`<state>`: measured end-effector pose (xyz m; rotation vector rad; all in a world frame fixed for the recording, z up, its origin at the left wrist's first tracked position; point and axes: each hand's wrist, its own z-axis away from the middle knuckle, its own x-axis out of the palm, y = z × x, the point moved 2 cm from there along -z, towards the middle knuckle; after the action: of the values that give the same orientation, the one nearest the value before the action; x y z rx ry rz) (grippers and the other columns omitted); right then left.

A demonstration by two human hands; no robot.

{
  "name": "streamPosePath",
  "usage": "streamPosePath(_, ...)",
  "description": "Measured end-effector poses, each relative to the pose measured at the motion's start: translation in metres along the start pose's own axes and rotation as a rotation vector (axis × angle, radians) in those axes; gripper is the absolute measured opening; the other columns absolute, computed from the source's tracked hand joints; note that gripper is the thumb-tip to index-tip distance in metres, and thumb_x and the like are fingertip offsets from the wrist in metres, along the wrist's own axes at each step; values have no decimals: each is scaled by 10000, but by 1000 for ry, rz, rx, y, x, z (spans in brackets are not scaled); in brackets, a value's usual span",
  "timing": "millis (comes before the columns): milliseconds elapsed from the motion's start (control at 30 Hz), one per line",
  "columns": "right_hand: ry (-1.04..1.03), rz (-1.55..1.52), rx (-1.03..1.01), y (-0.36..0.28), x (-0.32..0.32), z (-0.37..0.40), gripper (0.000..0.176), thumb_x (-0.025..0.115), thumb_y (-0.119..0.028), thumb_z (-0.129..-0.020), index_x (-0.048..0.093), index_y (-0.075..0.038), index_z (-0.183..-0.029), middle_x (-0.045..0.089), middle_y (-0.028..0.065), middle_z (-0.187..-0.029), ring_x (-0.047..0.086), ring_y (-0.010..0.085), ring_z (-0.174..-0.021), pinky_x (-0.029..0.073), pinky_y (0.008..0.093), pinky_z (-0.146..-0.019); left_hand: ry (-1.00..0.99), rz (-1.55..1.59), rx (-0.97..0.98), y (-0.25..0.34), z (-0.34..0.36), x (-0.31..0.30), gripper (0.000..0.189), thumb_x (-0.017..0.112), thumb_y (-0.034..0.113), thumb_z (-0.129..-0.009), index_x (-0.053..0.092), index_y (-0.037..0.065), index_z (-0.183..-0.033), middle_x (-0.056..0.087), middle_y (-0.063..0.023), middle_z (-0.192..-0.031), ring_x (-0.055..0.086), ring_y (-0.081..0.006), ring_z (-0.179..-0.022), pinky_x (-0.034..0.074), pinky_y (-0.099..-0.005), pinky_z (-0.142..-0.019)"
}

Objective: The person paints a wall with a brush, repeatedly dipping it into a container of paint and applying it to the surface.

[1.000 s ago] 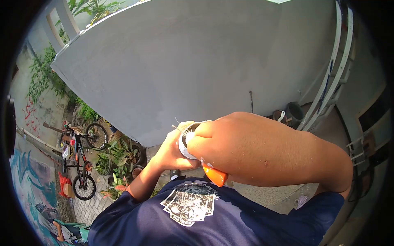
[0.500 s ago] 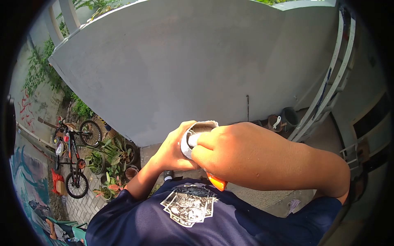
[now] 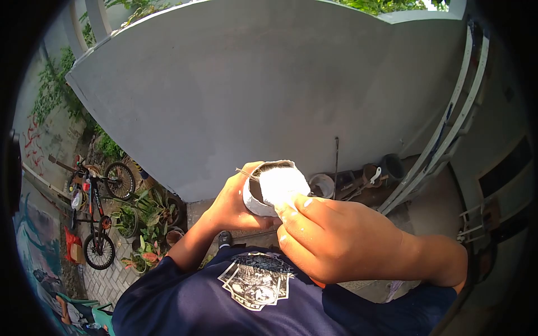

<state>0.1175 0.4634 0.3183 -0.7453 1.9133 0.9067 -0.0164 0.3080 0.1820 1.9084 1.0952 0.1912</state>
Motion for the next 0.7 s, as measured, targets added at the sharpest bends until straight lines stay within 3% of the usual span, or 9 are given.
streamPosePath(233, 5, -50, 63, 2, -14, 0, 163, 653, -128, -718, 640, -13, -833, 676, 124, -972, 624, 192, -846, 547, 263, -717, -2, -24, -39, -8, -6, -3, 800, 880, 210, -572, 506, 16, -1251, 625, -133, -1136, 651, -263, -1035, 498, -351, -911)
streamPosePath(500, -109, -238, 114, 18, -12, -6, 103, 655, -111, -718, 599, -40, -768, 654, 88, -890, 572, 147, -707, 519, 248, -550, -45, -130, -18, -5, -18, -6, 825, 875, 206, -557, 497, 27, -1268, 628, -145, -1149, 648, -312, -1059, 510, -378, -914)
streamPosePath(700, -204, -181, 106, 28, -2, -6, 101, 641, -113, -707, 590, -35, -748, 652, 110, -883, 581, 162, -684, 501, 250, -561, -64, -132, 9, -6, -24, -2, 836, 879, 222, -555, 498, 25, -1272, 625, -155, -1161, 644, -320, -1069, 511, -388, -918)
